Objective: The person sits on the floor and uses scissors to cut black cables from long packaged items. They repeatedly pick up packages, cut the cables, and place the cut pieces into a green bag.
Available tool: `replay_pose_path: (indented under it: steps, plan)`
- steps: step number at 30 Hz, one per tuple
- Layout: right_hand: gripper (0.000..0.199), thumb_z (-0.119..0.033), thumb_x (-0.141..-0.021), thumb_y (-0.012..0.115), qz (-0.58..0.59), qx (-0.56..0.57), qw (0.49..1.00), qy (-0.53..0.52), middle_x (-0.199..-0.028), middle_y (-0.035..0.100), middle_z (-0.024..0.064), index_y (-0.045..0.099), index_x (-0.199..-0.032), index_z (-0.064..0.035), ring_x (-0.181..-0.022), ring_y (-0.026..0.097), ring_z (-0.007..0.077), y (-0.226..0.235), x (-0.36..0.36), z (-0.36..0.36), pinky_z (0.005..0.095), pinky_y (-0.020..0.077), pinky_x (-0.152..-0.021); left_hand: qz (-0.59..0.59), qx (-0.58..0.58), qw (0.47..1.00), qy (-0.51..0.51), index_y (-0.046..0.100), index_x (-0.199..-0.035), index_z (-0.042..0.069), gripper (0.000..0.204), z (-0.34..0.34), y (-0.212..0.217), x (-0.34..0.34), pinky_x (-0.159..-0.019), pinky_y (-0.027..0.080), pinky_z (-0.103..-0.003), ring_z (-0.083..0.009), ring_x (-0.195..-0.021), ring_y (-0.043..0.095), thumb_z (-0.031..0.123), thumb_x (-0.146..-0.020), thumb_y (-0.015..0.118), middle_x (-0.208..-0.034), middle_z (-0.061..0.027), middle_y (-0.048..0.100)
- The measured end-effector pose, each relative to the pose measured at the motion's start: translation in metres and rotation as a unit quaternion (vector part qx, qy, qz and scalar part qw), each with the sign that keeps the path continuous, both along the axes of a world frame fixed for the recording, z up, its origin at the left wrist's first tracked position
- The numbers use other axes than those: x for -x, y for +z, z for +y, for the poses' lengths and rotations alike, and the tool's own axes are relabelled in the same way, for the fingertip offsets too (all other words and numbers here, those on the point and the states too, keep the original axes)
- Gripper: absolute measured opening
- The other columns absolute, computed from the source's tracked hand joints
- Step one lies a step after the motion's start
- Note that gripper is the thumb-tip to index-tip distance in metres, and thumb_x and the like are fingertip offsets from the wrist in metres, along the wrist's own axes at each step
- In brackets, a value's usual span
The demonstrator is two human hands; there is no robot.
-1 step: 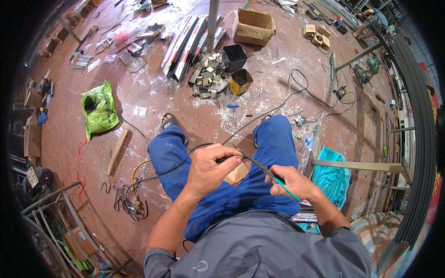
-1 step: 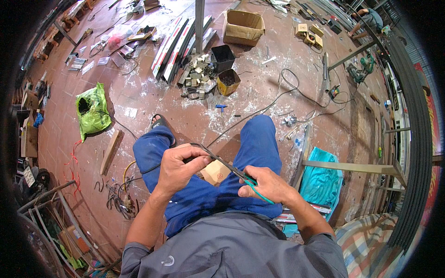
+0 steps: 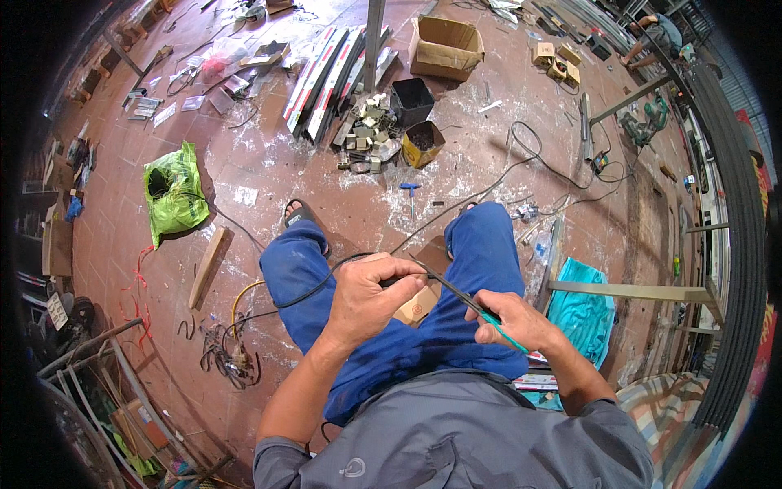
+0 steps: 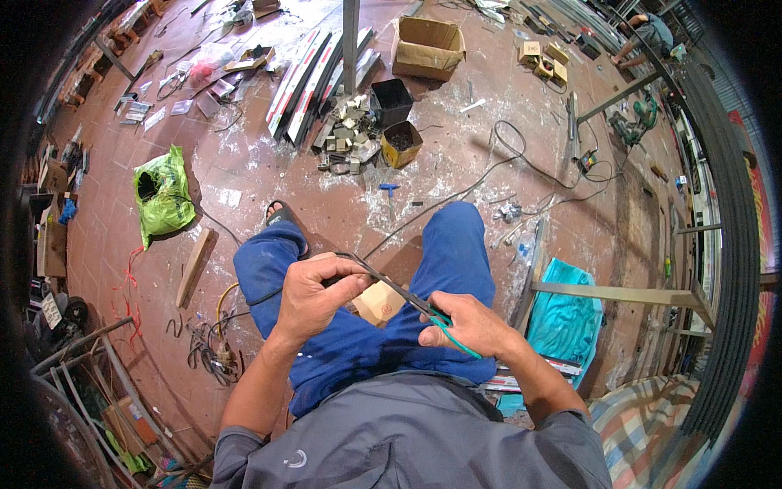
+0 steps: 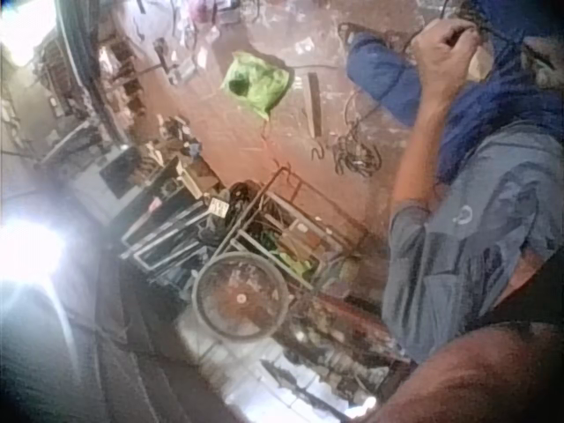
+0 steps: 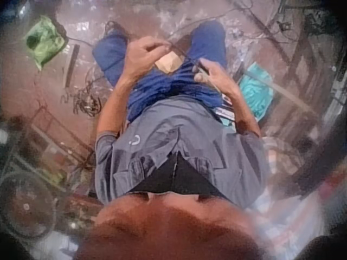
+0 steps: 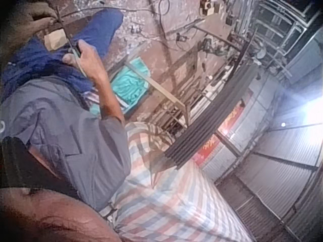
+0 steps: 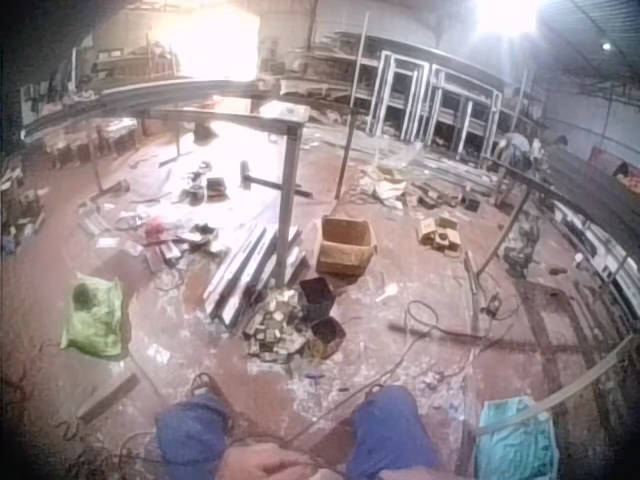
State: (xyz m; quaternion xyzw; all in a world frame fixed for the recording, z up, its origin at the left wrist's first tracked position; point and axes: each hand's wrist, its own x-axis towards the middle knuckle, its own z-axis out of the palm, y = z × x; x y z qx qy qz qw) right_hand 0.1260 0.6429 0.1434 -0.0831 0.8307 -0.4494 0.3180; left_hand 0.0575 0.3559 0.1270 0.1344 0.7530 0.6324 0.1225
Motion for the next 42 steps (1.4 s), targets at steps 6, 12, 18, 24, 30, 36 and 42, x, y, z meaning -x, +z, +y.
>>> replay_pose_path:
  steps: [6, 12, 18, 24, 30, 36, 42]
  plan:
    - [0.100, -0.090, -0.083, 0.059, -0.022, 0.029, 0.999, -0.005, -0.096, 0.068, 0.0215, 0.065, -0.110, 0.0060, -0.090, 0.069, 0.0350, 0.000, 0.005, 0.001, 0.0436, 0.0530, -0.079, -0.007, -0.022, 1.000, -0.004, 0.082, -0.098, 0.001, 0.016, 0.004, -0.002, 0.005, -0.068, 0.050, -0.030, -0.0149, -0.077, 0.068, 0.014, -0.090, 0.081, -0.085, -0.0084, 0.077]
    - [0.100, -0.090, -0.082, 0.058, -0.020, 0.019, 1.000, 0.001, -0.093, 0.067, 0.0207, 0.065, -0.108, 0.0058, -0.088, 0.068, 0.0348, -0.002, 0.006, 0.002, 0.0436, 0.0524, -0.077, -0.001, -0.013, 1.000, 0.000, 0.082, -0.097, 0.001, 0.014, 0.005, -0.001, 0.004, -0.069, 0.051, -0.030, -0.0152, -0.077, 0.069, 0.013, -0.089, 0.081, -0.086, -0.0093, 0.077]
    - [0.100, -0.092, -0.080, 0.059, -0.016, 0.025, 1.000, -0.008, -0.088, 0.065, 0.0192, 0.065, -0.105, 0.0047, -0.084, 0.067, 0.0324, -0.002, 0.007, 0.000, 0.0434, 0.0515, -0.075, -0.011, -0.001, 1.000, -0.004, 0.082, -0.097, 0.001, 0.014, 0.005, 0.000, 0.006, -0.070, 0.051, -0.031, -0.0155, -0.077, 0.068, 0.012, -0.089, 0.080, -0.085, -0.0095, 0.077]
    - [0.101, -0.094, -0.074, 0.063, -0.014, -0.007, 1.000, -0.024, -0.076, 0.059, 0.0150, 0.064, -0.096, 0.0045, -0.075, 0.062, 0.0297, 0.003, 0.011, -0.001, 0.0431, 0.0491, -0.069, -0.020, 0.001, 1.000, -0.006, 0.081, -0.098, 0.001, 0.016, 0.004, -0.002, 0.006, -0.071, 0.051, -0.031, -0.0165, -0.078, 0.069, 0.014, -0.090, 0.080, -0.086, -0.0097, 0.077]
    - [0.103, -0.096, -0.071, 0.064, -0.018, -0.033, 0.999, -0.021, -0.074, 0.058, 0.0145, 0.063, -0.094, 0.0044, -0.072, 0.060, 0.0282, 0.006, 0.013, 0.000, 0.0429, 0.0478, -0.066, -0.002, 0.002, 1.000, 0.002, 0.081, -0.097, 0.001, 0.015, 0.005, -0.005, 0.006, -0.071, 0.053, -0.032, -0.0180, -0.078, 0.070, 0.014, -0.089, 0.081, -0.088, -0.0106, 0.078]
    - [0.095, -0.090, -0.073, 0.069, 0.004, -0.040, 0.999, -0.016, -0.067, 0.055, 0.0130, 0.062, -0.086, 0.0033, -0.064, 0.056, 0.0275, 0.003, 0.015, 0.003, 0.0433, 0.0450, -0.061, -0.010, 0.011, 1.000, 0.025, 0.081, -0.096, 0.000, 0.015, 0.008, -0.006, 0.002, -0.069, 0.052, -0.031, -0.0172, -0.076, 0.070, 0.013, -0.088, 0.082, -0.085, -0.0109, 0.077]
    - [0.077, -0.074, -0.077, 0.082, 0.037, -0.023, 0.997, -0.071, -0.063, 0.056, 0.0065, 0.063, -0.083, 0.0005, -0.059, 0.052, 0.0174, -0.015, 0.006, 0.004, 0.0384, 0.0431, -0.056, -0.076, -0.084, 0.991, 0.068, 0.078, -0.094, 0.000, 0.014, 0.015, -0.025, -0.011, -0.072, 0.050, -0.028, -0.0128, -0.079, 0.066, 0.012, -0.089, 0.083, -0.085, -0.0068, 0.074]
